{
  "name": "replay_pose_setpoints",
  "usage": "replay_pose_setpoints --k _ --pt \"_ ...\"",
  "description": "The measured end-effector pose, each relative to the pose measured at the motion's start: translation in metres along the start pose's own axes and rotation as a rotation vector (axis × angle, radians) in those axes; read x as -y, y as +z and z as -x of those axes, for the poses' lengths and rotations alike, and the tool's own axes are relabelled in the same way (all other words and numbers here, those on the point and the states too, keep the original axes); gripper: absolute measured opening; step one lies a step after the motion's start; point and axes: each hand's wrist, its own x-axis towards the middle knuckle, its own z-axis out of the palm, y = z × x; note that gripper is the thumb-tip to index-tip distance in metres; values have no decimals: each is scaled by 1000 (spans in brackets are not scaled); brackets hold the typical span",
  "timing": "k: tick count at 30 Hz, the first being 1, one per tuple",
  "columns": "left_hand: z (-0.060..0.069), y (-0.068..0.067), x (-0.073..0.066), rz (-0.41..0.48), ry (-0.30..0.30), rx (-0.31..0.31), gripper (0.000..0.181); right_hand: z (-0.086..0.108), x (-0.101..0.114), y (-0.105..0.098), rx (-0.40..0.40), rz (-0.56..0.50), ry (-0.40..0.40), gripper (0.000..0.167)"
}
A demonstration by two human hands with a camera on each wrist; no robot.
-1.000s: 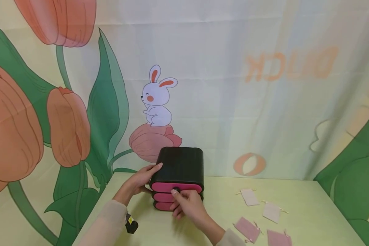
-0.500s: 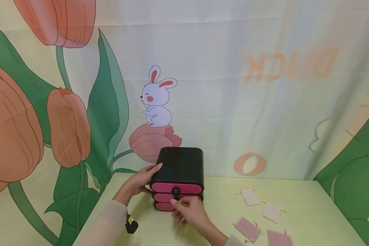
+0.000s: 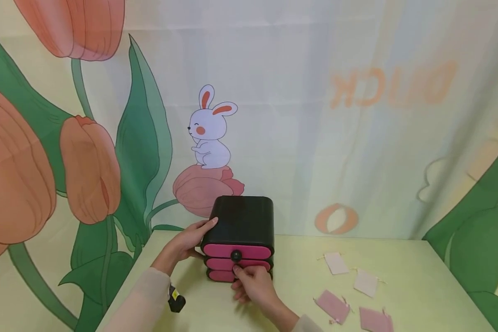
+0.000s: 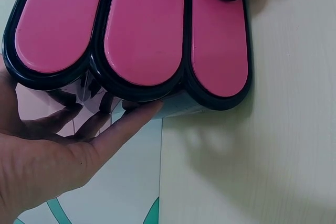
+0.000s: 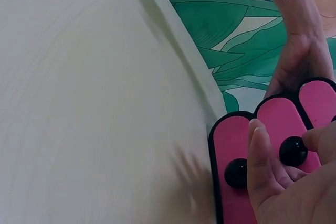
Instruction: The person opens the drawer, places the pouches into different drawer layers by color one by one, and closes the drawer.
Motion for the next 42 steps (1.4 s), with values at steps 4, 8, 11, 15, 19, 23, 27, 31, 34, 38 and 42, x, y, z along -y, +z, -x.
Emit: replay_pose_setpoints --k 4,8,11,15,19,23,27,31,34,38,42 --pt "2 1 2 -4 -19 5 100 9 -4 3 14 2 35 45" --pt "1 0 1 -12 -17 6 100 22 -6 4 34 -3 64 45" --pt "0 -1 -2 -19 -8 10 101 31 -6 5 44 -13 81 46" --pt "-2 -2 -4 -17 -14 17 102 43 -6 6 71 -32 128 45" --pt "-2 -1 -5 -21 -18 25 102 55 -8 9 86 -52 181 46" --pt "-3 -1 -4 -22 -11 38 103 61 -13 11 77 -47 174 44" --pt "-2 -2 -3 -15 -7 41 100 64 -17 12 77 -42 158 40" --pt "-1 -4 -4 -12 -6 38 99 64 -20 14 79 -45 152 39" --pt "-2 -3 -6 -12 -6 42 98 63 -21 13 83 -43 152 42" --pt "-1 -3 -6 -10 -11 40 96 64 -24 6 149 37 137 42" --pt "2 -1 -4 -7 -7 46 98 70 -19 -15 255 195 89 35"
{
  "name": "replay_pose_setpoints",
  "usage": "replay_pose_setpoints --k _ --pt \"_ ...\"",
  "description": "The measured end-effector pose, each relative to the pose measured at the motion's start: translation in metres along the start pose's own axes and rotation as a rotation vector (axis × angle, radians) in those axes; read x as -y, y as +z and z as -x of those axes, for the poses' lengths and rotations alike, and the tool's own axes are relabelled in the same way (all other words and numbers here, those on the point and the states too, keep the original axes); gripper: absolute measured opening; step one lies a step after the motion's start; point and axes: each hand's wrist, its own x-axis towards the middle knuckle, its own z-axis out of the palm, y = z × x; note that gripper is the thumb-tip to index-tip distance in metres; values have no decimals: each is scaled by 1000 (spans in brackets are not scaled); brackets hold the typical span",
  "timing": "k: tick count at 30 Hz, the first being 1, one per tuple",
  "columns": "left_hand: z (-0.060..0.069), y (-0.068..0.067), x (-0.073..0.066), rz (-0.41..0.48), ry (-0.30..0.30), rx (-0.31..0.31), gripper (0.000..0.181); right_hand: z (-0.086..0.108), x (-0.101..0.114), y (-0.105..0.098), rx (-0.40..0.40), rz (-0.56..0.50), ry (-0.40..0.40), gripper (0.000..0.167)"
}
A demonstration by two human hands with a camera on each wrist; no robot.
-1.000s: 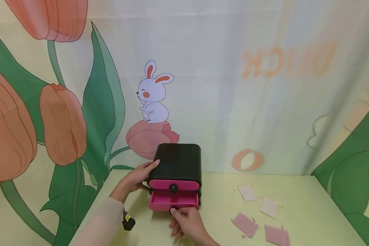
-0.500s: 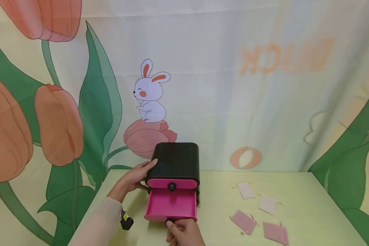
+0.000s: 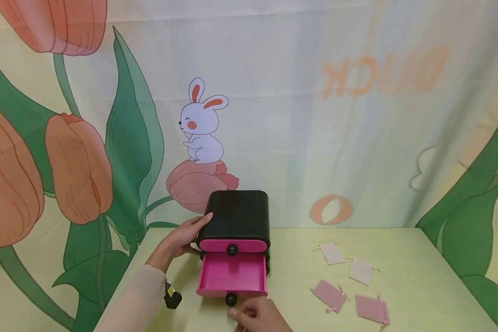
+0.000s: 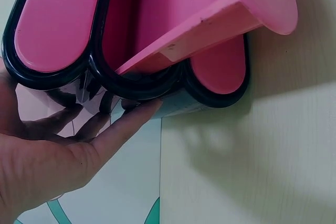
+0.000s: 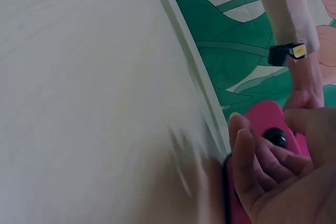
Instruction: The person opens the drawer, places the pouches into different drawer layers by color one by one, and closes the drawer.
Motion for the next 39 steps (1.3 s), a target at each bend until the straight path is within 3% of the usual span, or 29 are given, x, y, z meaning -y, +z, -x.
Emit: replay_pose_setpoints --k 5,9,13,16,18,21,23,28,34,39 --pt "-2 1 4 9 -1 -5 96 23 -2 -42 79 87 -66 25" --pt "-5 2 5 15 0 -15 97 40 -10 -86 74 141 -111 18" --pt "-6 4 4 -1 11 -12 98 53 -24 -138 -15 249 -215 13" --pt "-6 4 3 -17 13 -15 99 60 -40 -176 -131 385 -283 7" --pt "-5 3 3 -13 7 -16 98 65 -53 -198 -210 494 -281 3" --pt "-4 3 3 -16 6 -4 96 72 -70 -222 -275 670 -266 13" --pt "-4 2 3 -10 7 -2 96 74 -79 -231 -287 757 -277 16" --pt "-5 -2 4 -10 8 -17 97 71 -97 -236 -252 890 -404 13" --pt "-6 -3 5 -16 11 -14 98 66 -110 -233 -227 931 -356 15" --pt "-6 -2 3 -22 13 -21 97 66 -109 -234 -237 971 -387 16"
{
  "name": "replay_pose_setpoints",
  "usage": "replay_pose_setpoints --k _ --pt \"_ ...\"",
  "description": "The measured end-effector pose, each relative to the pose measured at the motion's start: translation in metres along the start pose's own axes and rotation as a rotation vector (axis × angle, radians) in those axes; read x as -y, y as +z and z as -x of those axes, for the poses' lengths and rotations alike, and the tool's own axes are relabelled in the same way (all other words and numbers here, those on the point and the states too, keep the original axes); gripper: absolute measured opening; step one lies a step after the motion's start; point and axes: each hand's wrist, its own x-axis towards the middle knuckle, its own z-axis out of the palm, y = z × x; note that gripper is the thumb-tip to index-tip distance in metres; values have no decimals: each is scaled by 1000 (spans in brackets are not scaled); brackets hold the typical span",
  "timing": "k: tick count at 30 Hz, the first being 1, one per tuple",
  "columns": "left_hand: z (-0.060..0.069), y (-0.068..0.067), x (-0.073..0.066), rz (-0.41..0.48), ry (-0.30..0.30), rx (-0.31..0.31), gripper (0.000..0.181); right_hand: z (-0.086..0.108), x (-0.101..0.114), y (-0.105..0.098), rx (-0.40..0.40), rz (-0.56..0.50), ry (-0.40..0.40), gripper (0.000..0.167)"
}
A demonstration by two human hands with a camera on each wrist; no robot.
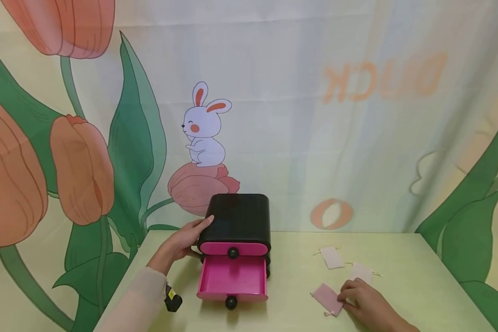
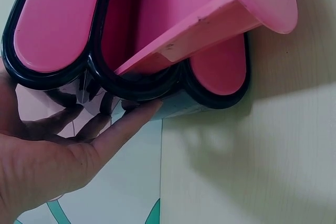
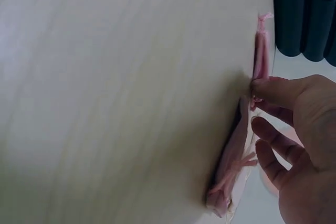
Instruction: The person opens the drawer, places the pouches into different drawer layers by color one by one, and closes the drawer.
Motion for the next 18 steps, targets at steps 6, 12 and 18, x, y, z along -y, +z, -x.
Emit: replay_pose_setpoints --k 6,12,18 --pt "-1 1 -2 3 14 3 98 -4 6 -9 -33 -72 -7 19" --pt "3 1 0 2 0 11 97 -12 22 -18 -20 -309 26 19" --pt "4 4 -1 -1 6 10 95 -22 47 -37 -72 -412 57 6"
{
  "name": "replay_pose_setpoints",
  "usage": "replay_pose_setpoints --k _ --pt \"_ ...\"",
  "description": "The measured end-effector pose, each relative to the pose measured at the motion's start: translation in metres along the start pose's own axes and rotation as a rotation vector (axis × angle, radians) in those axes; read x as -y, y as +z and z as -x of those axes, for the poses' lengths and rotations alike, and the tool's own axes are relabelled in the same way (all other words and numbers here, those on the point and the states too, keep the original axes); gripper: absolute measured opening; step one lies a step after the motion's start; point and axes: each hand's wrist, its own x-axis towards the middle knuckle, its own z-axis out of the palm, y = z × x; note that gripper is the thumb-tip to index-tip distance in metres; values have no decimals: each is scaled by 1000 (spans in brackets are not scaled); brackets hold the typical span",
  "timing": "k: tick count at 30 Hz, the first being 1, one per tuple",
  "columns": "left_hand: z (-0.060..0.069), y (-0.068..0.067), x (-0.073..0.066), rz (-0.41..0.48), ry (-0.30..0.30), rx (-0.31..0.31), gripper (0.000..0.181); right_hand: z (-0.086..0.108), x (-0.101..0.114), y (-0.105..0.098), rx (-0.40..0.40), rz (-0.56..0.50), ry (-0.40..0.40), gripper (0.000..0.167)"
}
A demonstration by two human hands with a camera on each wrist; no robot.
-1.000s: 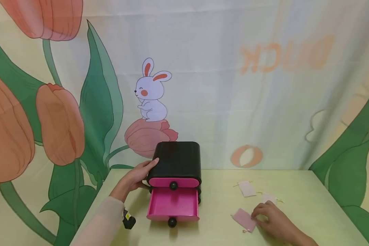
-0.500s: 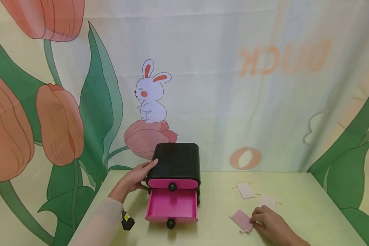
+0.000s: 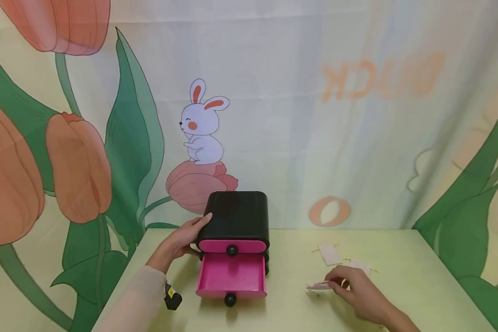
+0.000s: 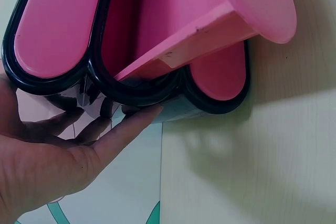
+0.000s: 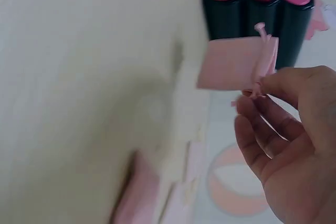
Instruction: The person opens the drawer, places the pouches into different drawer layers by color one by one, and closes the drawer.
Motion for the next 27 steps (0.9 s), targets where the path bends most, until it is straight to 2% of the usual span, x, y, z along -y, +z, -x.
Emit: replay_pose_setpoints --k 7,11,14,21,27 --pt "-2 2 -1 -9 1 17 97 -18 29 6 -181 -68 -6 5" --pt "-2 2 -1 -19 -10 13 98 -35 53 14 -220 -139 -15 8" --pt "-1 1 0 -16 -15 13 99 -53 72 23 -230 -188 -32 8" --pt "1 1 -1 -16 -13 10 98 -91 116 61 -239 -366 -4 6" --pt "2 1 -2 -24 -10 18 98 -111 132 98 -151 -395 -58 3"
